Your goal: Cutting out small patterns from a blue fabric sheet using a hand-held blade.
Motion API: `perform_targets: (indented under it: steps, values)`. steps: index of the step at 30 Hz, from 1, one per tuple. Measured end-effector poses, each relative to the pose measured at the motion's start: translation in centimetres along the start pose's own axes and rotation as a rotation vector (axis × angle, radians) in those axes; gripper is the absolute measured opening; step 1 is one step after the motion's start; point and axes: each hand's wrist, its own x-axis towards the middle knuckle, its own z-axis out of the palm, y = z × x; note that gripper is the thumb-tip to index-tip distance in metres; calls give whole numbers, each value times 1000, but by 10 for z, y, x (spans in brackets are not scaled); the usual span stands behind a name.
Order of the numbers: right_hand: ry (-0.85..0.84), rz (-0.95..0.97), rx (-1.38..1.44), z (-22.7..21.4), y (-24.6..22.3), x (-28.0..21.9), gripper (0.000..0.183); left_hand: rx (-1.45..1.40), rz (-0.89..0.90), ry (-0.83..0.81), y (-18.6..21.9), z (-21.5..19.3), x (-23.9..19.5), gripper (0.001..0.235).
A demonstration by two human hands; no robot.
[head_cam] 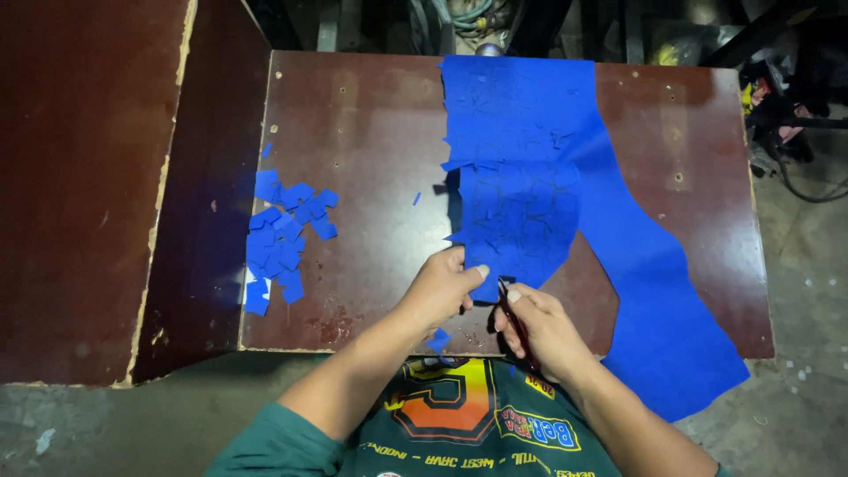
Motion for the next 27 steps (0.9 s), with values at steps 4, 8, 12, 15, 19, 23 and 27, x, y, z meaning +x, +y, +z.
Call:
perform_targets:
  steps: [4, 8, 12, 15, 19, 23, 27]
  values:
    - [-21, -48, -49, 4, -5, 2, 31, -27, 7, -5, 0, -6, -7, 16]
    - [-42, -84, -70, 15, -12, 1, 35, -4, -18, 5, 9, -6, -12, 20]
    - [-43, -133, -69, 14, -2, 7, 36, -6, -14, 30, 3, -5, -12, 17]
    - [-24, -144, -83, 15, -1, 8, 37, 8, -13, 35, -4, -4, -7, 17]
    - [-43, -152, -97, 12, 4, 10, 38, 38, -27, 29, -6, -4, -4, 16]
    - [-40, -162, -124, 14, 3, 10, 37, 52, -33, 23, -6, -6, -5, 22]
    - [-33, -159, -111, 11, 11, 12, 39, 144, -82, 2, -12, -8, -4, 28]
